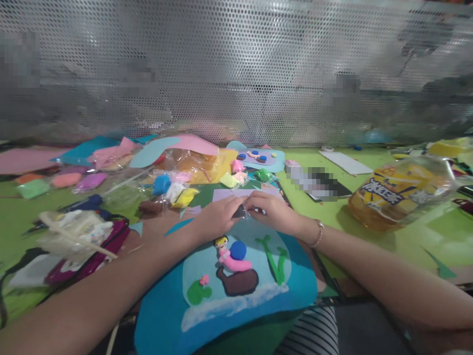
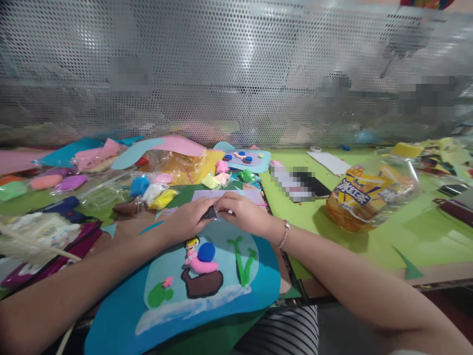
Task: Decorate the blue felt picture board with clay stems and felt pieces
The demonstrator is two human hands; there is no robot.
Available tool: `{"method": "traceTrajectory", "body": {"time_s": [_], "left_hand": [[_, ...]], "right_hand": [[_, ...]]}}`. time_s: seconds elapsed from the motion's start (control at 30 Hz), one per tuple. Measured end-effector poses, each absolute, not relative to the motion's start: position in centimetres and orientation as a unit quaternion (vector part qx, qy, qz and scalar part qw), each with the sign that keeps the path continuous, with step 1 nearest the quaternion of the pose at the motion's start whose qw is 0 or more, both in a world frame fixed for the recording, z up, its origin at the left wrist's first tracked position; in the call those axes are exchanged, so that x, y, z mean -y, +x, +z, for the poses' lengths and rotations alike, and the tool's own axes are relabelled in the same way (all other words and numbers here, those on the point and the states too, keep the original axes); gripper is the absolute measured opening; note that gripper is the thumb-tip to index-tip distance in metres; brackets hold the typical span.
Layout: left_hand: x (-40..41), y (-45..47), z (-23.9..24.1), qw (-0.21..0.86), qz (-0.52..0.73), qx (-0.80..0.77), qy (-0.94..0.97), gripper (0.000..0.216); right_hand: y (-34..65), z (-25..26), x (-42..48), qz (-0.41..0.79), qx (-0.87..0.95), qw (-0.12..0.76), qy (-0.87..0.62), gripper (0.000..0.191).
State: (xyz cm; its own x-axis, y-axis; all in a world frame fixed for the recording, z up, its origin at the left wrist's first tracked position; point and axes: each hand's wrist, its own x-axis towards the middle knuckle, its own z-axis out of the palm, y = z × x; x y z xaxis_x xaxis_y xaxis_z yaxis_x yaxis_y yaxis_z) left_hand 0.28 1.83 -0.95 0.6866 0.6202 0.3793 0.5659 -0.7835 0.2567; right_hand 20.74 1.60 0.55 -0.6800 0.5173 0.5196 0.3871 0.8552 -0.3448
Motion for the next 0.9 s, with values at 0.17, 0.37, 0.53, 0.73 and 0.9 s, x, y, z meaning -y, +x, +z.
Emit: {"method": "traceTrajectory", "body": {"time_s": [0.17, 0.37, 0.53, 0.73, 0.9], "left_hand": [[-1.7, 0.5, -0.7, 0.051, 0.217, -0.346, 0.911, 0.033], [-1.9, 0.3, -0.5, 0.045, 0.247, -0.359, 0.899, 0.036], [-1.7, 0.3, -0.8, 0.052, 0.260, -0.346, 0.900, 0.036], [-1.6, 0.4, -1.1, 0.062, 0.258, -0.332, 0.905, 0.034], [-1.5, 0.4, -1.2, 0.065, 0.238, -0.311, 0.918, 0.034]], "right_hand": [[21.4, 0.8, -2.1, 0.120, 0.899, 0.319, -0.276, 0.007], [21.7, 0.7, -3.0, 0.165, 0.829, 0.401, -0.354, 0.006], [21.5, 0.8, -2.6, 0.178, 0.826, 0.409, -0.345, 0.003], [20.8, 0.5, -1.9, 0.121, 0.886, 0.365, -0.258, 0.007], [20.6, 0.6, -1.5, 0.127, 0.909, 0.322, -0.232, 0.011]]}}
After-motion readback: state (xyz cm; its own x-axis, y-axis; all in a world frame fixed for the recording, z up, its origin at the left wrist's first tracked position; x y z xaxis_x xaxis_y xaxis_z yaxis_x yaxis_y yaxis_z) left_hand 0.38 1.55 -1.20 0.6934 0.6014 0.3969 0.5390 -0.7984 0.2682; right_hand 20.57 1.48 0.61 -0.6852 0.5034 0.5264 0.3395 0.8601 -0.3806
